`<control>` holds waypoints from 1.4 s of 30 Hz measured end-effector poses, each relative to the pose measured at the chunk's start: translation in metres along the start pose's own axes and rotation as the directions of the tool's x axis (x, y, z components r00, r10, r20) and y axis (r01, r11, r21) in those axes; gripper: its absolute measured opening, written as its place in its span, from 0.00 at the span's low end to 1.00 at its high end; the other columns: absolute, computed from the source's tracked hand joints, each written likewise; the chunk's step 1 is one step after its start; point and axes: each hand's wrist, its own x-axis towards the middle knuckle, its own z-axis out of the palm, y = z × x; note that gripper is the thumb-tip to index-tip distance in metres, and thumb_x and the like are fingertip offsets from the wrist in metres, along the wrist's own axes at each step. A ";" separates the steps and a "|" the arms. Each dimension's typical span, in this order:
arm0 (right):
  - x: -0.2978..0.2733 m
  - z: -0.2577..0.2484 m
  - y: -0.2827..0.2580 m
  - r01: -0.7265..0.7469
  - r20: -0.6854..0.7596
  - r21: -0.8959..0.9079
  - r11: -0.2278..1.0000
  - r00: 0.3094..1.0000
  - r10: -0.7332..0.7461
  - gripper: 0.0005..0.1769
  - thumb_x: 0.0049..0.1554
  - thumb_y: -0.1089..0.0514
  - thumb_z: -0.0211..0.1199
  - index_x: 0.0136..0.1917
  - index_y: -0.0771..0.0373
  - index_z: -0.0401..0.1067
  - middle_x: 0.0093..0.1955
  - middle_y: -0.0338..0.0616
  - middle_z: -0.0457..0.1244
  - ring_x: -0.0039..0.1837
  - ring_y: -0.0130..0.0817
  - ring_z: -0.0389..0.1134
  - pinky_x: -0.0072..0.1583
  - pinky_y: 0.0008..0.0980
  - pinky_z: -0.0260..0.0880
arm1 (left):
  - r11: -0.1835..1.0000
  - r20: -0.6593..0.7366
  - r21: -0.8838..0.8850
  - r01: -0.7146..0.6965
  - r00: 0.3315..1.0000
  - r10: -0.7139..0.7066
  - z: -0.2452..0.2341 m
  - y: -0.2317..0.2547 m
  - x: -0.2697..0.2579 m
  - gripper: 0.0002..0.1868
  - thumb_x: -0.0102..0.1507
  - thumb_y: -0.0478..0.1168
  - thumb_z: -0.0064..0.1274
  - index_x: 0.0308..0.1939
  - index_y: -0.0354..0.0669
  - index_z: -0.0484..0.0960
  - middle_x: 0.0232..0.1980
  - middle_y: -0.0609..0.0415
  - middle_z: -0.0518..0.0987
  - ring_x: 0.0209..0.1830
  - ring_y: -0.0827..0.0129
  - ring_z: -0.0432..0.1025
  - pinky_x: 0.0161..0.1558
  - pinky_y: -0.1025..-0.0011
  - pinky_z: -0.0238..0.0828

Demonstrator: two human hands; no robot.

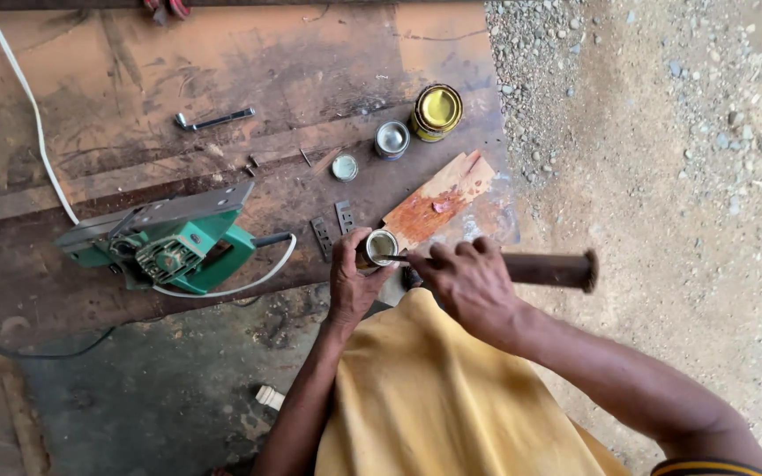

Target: The person mixes a reddish-brown stain in a small container using a stick, then applies the stain to a wooden chair leg using a brush. The person moves around the workshop to reach different parts of the chair while holding a small wooden board with stain.

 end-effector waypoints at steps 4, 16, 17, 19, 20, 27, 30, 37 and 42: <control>0.016 0.018 -0.002 -0.001 -0.018 -0.085 0.996 1.000 0.000 0.23 0.56 0.57 0.54 0.66 0.55 0.69 0.49 0.44 0.64 0.48 0.42 0.68 0.53 0.49 0.62 | 0.998 0.025 0.065 -0.020 1.000 0.018 -0.003 -0.001 0.001 0.40 0.54 0.40 0.73 0.66 0.44 0.68 0.65 0.45 0.72 0.66 0.52 0.68 0.65 0.58 0.68; 0.041 0.042 -0.012 0.128 -0.007 -0.278 0.952 0.991 -0.135 0.15 0.56 0.55 0.56 0.52 0.66 0.74 0.44 0.47 0.63 0.45 0.41 0.67 0.49 0.44 0.61 | 0.982 0.069 0.103 -0.156 0.986 0.149 -0.005 0.013 0.007 0.35 0.58 0.33 0.67 0.66 0.43 0.67 0.67 0.44 0.71 0.69 0.48 0.68 0.69 0.55 0.66; 0.040 0.044 -0.010 0.156 -0.011 -0.268 0.951 0.986 -0.164 0.15 0.55 0.55 0.57 0.52 0.66 0.74 0.44 0.47 0.64 0.45 0.41 0.67 0.48 0.44 0.61 | 0.985 0.088 0.101 -0.138 0.988 0.130 -0.005 0.015 0.008 0.34 0.58 0.33 0.66 0.66 0.42 0.67 0.67 0.43 0.71 0.69 0.47 0.67 0.69 0.55 0.65; 0.036 0.051 -0.003 0.168 -0.045 -0.204 0.965 0.983 -0.181 0.15 0.53 0.56 0.58 0.51 0.64 0.75 0.43 0.47 0.64 0.45 0.41 0.68 0.48 0.44 0.62 | 0.982 0.093 0.101 -0.157 0.985 0.148 -0.003 0.013 0.004 0.34 0.59 0.32 0.66 0.66 0.42 0.67 0.66 0.44 0.71 0.68 0.48 0.67 0.69 0.55 0.65; 0.034 0.054 0.001 0.180 -0.084 -0.136 0.974 0.978 -0.193 0.15 0.50 0.56 0.60 0.51 0.61 0.76 0.43 0.47 0.65 0.44 0.41 0.69 0.47 0.45 0.64 | 0.978 0.102 0.104 -0.179 0.980 0.168 -0.002 0.011 0.004 0.34 0.59 0.32 0.66 0.66 0.43 0.67 0.66 0.45 0.71 0.68 0.48 0.67 0.69 0.56 0.65; -0.002 0.038 0.036 0.019 -0.088 0.258 0.966 0.996 0.004 0.20 0.47 0.60 0.65 0.53 0.45 0.81 0.40 0.41 0.68 0.40 0.46 0.71 0.41 0.45 0.71 | 0.985 0.141 -0.082 -0.152 0.977 0.162 0.008 0.026 0.010 0.41 0.53 0.25 0.65 0.68 0.43 0.65 0.67 0.44 0.70 0.70 0.48 0.67 0.70 0.57 0.66; -0.017 0.045 0.040 -0.081 -0.164 0.338 0.937 0.976 0.144 0.22 0.49 0.61 0.64 0.56 0.44 0.82 0.42 0.40 0.70 0.40 0.45 0.72 0.39 0.44 0.72 | 0.987 0.103 -0.103 -0.123 0.986 0.133 0.018 0.016 0.007 0.42 0.54 0.27 0.70 0.67 0.44 0.64 0.67 0.44 0.70 0.68 0.52 0.68 0.68 0.60 0.67; -0.025 0.055 0.060 -0.246 -0.099 0.523 0.816 0.933 0.345 0.13 0.56 0.55 0.66 0.55 0.52 0.82 0.46 0.44 0.72 0.43 0.46 0.74 0.45 0.43 0.73 | 0.979 0.100 -0.199 0.051 0.994 -0.031 0.035 0.001 0.008 0.41 0.54 0.30 0.71 0.67 0.43 0.66 0.64 0.45 0.72 0.66 0.56 0.70 0.65 0.61 0.68; -0.021 0.047 0.058 -0.270 0.003 0.659 0.703 0.935 0.356 0.15 0.56 0.55 0.66 0.56 0.53 0.81 0.44 0.45 0.72 0.41 0.44 0.75 0.45 0.42 0.74 | 0.971 0.108 -0.219 0.096 0.991 -0.074 0.038 -0.006 0.008 0.40 0.56 0.32 0.72 0.68 0.43 0.66 0.64 0.46 0.74 0.65 0.57 0.70 0.65 0.62 0.69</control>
